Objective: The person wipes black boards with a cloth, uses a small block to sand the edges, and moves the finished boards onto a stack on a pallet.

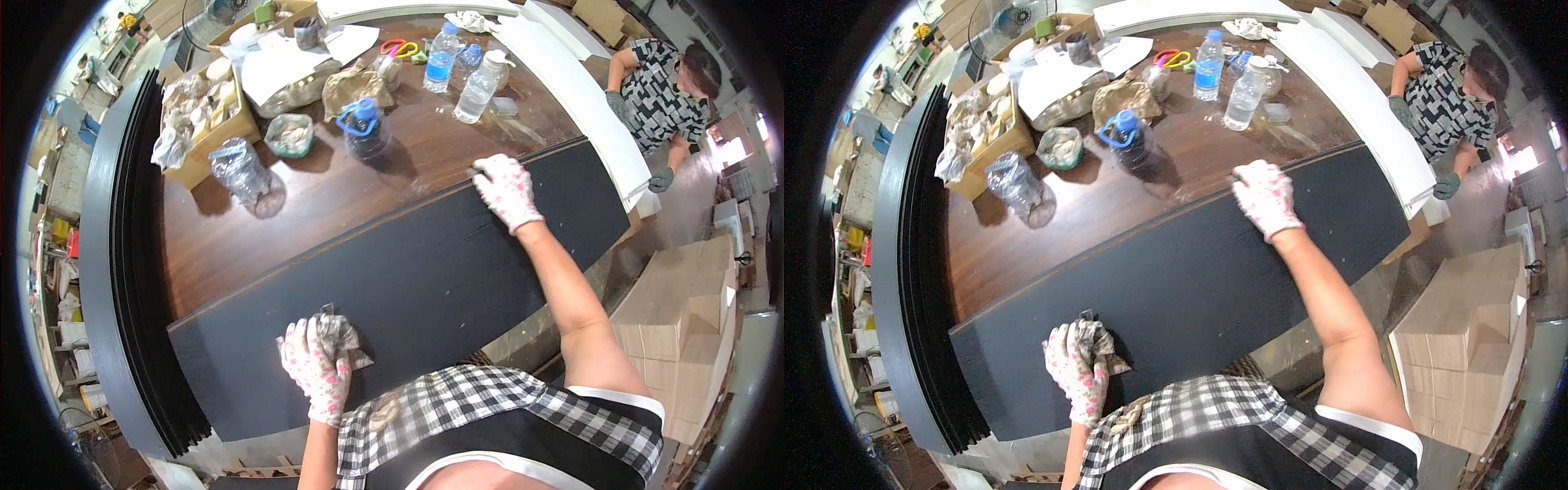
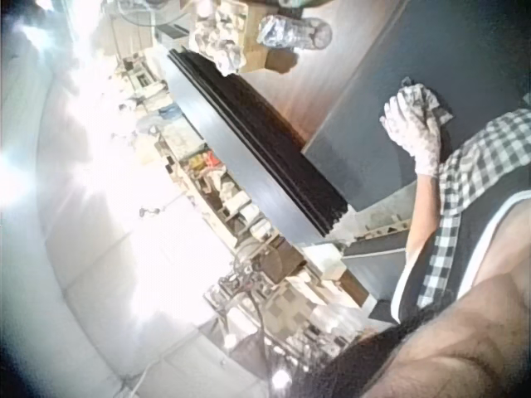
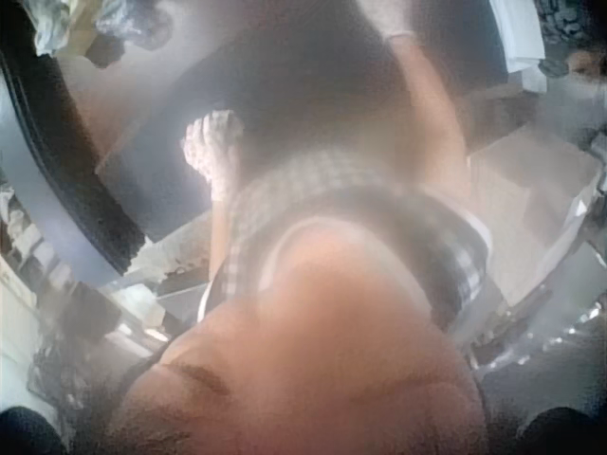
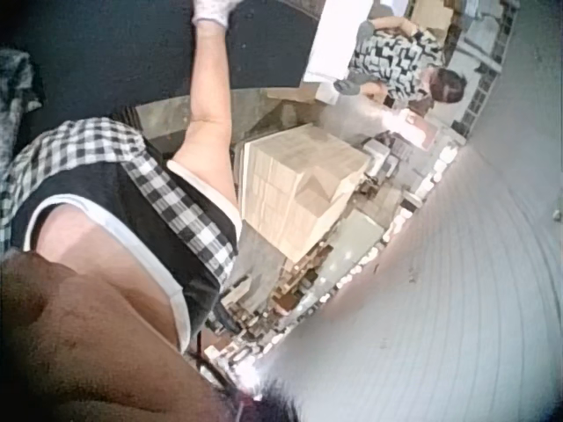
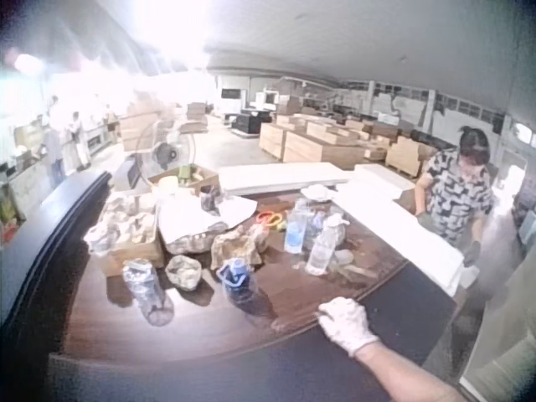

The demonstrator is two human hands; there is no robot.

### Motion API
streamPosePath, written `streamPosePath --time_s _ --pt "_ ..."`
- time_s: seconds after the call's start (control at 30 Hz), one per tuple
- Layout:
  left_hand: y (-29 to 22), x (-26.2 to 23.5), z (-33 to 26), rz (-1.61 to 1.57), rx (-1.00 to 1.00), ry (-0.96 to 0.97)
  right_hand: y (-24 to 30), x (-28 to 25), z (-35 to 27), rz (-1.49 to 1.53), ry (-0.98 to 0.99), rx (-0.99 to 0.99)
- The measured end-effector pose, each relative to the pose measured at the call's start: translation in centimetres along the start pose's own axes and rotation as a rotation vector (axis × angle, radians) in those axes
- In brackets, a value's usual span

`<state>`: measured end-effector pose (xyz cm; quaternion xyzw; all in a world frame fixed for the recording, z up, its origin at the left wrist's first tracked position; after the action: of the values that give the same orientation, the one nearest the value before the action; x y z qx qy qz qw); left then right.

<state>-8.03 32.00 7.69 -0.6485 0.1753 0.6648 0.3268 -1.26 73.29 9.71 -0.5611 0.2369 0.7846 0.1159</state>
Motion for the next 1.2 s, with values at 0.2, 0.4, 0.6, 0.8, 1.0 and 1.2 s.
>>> streamPosePath --time_s 0.2,0.4,0.6,0.8,1.0,1.2 --pt "-10.5 1.4 4.8 -0.028 0.148 -0.054 5.6 1.8 0.1 0.253 0.092 -0.233" --pt "-13.0 0.8 5.8 -0.009 0.141 -0.107 -17.0 -3.7 0.9 -0.085 -0.133 -0.001" --pt "-11.3 3.0 5.2 0.003 0.215 -0.126 -7.0 -0.5 0.2 0.211 0.023 -0.216" --pt "-11.5 3.5 4.9 0.066 0.145 -0.184 -27.9 -3.3 2.3 -0.153 0.117 0.214" --pt "-11.1 4.0 5.0 0.071 0.140 -0.171 -42.0 -8.7 0.6 -0.024 -0.183 0.532" --pt "-10.7 4.2 4.6 0.062 0.130 -0.172 -33.2 -7.3 0.4 0.004 -0.185 0.338"
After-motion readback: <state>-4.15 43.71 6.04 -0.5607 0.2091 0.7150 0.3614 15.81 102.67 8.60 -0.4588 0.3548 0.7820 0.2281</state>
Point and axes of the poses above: each hand's wrist, its own z-axis towards the middle knuckle, its own x-axis out of the palm, y = z × x, the point moved 9 cm from there along z, towards the middle knuckle, and after that the axes turned 8 degrees about z, right-handed, at the moved point
